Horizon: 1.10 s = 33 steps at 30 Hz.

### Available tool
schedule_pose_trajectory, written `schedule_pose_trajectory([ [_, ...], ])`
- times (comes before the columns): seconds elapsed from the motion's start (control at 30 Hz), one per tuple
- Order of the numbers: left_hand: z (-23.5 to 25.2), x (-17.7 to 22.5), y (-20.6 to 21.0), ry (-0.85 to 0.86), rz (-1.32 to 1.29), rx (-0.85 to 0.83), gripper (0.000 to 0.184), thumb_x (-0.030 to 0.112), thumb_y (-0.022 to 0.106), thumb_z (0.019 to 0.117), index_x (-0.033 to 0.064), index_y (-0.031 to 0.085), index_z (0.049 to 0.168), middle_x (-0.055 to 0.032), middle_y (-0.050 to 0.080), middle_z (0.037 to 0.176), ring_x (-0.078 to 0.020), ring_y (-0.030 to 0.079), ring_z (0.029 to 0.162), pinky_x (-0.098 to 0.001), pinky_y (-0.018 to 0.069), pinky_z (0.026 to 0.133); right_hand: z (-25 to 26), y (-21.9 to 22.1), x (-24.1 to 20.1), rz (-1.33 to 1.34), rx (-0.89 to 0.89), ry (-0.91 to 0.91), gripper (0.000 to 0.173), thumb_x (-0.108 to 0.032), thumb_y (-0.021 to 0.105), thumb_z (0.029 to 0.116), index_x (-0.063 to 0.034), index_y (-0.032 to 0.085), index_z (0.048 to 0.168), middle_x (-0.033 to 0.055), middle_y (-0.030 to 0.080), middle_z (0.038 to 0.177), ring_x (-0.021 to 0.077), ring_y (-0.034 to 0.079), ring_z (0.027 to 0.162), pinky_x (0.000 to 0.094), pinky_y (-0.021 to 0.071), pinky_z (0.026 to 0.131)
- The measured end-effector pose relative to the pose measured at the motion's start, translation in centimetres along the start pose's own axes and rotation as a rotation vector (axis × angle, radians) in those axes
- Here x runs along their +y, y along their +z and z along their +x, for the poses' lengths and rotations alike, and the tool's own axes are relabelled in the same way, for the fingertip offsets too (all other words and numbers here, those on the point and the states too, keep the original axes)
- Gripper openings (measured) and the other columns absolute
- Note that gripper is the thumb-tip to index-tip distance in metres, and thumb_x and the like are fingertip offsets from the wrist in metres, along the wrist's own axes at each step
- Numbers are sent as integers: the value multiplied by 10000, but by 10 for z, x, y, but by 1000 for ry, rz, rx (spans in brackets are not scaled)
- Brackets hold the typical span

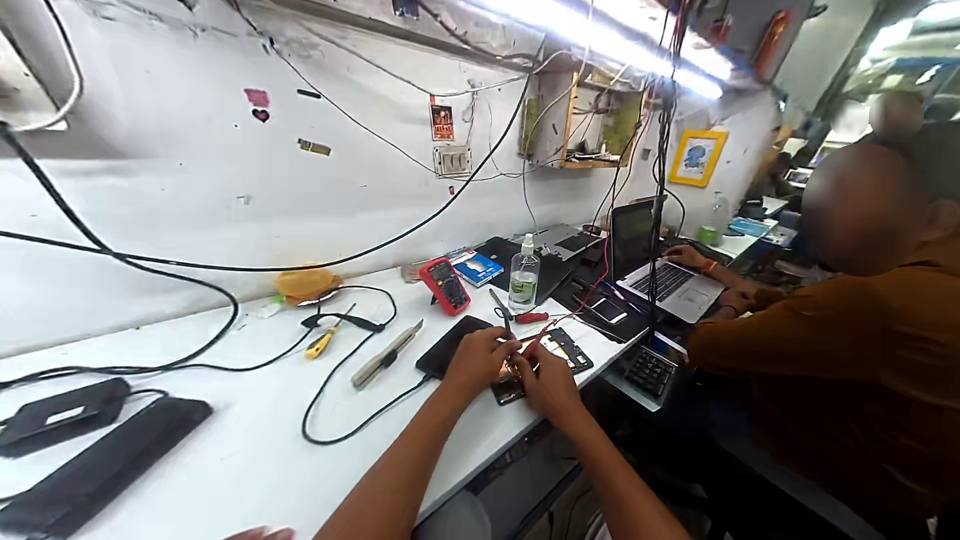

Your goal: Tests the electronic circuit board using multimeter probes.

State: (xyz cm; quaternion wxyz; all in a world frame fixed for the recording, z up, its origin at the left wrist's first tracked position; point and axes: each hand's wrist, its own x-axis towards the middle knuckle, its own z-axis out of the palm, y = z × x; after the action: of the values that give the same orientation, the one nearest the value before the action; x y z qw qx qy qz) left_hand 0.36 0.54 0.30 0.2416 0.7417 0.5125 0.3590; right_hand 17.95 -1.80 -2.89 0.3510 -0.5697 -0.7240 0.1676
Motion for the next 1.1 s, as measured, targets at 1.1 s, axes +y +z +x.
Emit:
schedule_pose_trajectory([
  [1.1,-2,4,-5,-87,-74,-48,244,367,627,1021,146,723,1056,-4,702,704,-116,612,507,-319,535,507,29,-23,21,154,-234,-105,305,-404,640,1020,-106,689,978,15,629,696,133,605,613,368,535,631],
])
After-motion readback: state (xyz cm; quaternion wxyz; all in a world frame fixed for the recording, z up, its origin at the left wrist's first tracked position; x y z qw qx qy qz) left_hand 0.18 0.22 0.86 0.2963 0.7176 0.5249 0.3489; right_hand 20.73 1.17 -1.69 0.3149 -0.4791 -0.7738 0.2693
